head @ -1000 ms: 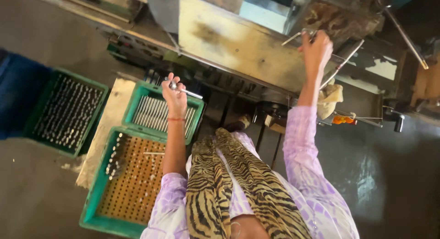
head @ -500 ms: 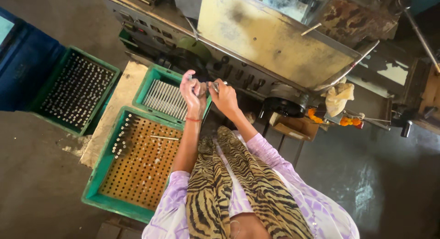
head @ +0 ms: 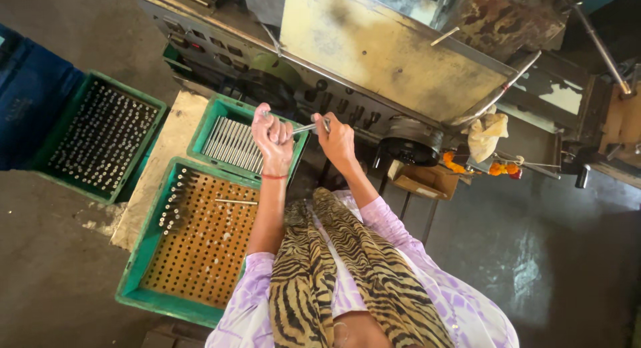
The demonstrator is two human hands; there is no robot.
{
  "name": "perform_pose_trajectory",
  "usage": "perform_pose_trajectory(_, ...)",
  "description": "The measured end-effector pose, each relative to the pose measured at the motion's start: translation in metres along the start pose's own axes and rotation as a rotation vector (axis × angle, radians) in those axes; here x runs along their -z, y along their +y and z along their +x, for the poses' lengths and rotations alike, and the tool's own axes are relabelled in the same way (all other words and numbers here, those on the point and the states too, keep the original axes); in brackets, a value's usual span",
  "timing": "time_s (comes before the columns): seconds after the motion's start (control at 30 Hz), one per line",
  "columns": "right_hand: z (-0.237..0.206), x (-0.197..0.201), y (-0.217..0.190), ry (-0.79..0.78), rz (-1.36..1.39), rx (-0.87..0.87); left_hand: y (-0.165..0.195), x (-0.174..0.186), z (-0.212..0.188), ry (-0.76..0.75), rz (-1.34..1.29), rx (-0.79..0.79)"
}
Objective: The person repeatedly picks up metal rods from a green crate, inserts them into a grinding machine, and operates a lever to process them. After each cycle, the person removes the rod and places it back into the crate. The process is repeated continuously throughout the clip.
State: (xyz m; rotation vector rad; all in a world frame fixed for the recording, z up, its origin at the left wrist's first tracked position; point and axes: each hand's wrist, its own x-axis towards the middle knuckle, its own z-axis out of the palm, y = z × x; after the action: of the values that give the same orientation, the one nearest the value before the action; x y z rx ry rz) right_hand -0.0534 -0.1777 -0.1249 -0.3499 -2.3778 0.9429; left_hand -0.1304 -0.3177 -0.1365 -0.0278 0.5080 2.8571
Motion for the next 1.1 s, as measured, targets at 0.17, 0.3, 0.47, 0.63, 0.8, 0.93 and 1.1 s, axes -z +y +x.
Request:
perform_pose_trajectory(0.17,-0.002,0.008,0.007,0.043,0.115,0.052,-0.002,0.006,0.019,0.109,-0.018,0.092)
perform_pose_trajectory(0.3,0.017,0.059,0.035,0.304,0.302,0.293,0.025,0.011,0.047,0.31,-0.321,-0.035)
perform_pose_trajectory(0.47,0.115,0.19,0.115,0.393,-0.223,-0.285,0.033,0.018,0.033,0.481,-0.121,0.055)
perform_pose_trajectory(0.63,0.17,0.237,0.156,0.39,-0.634,-0.119,0.005,0.012,0.014,0.188,0.952,-0.239)
perform_pose_trajectory(0.8,0.173,0.242,0.152,0.352,-0.508,-0.084,0.012,-0.005,0.008,0.068,1.709,-0.286)
perform_pose_trajectory(0.93,0.114,0.181,0.104,0.154,-0.115,-0.094,0.007,-0.012,0.009,-0.077,1.199,-0.239)
perform_pose_trajectory(1.1,0.033,0.026,0.032,-0.384,0.639,-0.234,-0.017,0.004,0.022,-0.031,1.123,-0.224)
